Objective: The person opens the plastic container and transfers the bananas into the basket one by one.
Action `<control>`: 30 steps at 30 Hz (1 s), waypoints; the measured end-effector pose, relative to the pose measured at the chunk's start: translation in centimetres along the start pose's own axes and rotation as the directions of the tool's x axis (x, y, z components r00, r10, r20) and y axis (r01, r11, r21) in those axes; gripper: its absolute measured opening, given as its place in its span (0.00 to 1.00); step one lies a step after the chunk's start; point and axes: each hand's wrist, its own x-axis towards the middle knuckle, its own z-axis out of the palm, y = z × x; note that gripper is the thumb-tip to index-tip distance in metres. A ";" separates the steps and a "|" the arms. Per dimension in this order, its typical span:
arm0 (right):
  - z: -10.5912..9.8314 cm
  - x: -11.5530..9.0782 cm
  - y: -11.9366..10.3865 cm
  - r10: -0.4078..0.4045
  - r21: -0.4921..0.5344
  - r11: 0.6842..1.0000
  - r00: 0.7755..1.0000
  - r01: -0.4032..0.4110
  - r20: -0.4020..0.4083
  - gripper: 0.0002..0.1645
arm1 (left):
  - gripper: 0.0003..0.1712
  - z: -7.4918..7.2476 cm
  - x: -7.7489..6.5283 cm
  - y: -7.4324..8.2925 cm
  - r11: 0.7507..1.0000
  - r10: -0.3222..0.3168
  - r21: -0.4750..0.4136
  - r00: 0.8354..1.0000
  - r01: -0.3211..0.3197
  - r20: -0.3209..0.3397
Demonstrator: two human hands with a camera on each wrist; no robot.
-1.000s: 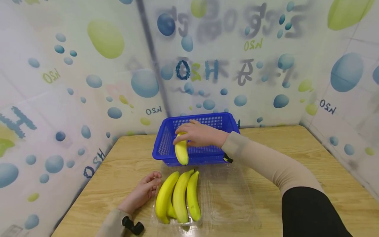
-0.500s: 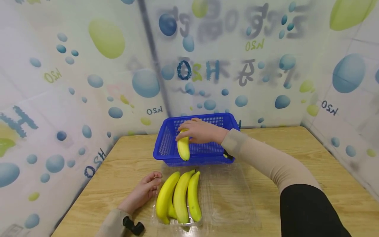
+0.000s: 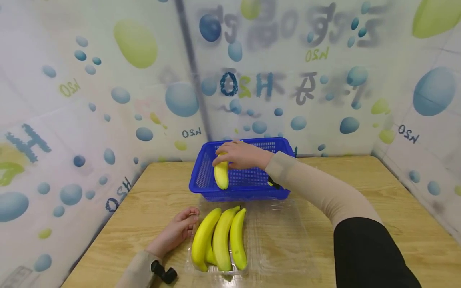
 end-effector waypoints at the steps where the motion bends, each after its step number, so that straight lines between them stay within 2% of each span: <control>1: 0.0 0.1 0.1 -0.003 -0.002 1.000 1.000 0.003 0.002 0.28 | 0.10 0.0 0.0 0.0 1.000 -0.001 0.004 1.000 0.001 0.000; 14: 1.4 2.4 1.1 0.027 -0.025 0.999 0.998 -0.026 0.057 0.27 | 0.08 0.0 0.0 -0.1 0.999 0.035 -0.004 0.999 -0.035 0.029; 22: 2.4 3.2 2.2 0.013 -0.072 0.997 0.998 -0.008 0.059 0.24 | 0.08 0.1 0.0 -0.1 0.999 0.036 -0.001 0.999 -0.036 0.024; 30: 3.8 3.7 2.9 0.019 -0.121 0.993 0.993 -0.006 0.112 0.24 | 0.08 0.1 -0.1 0.0 1.000 0.027 -0.012 0.999 -0.027 0.024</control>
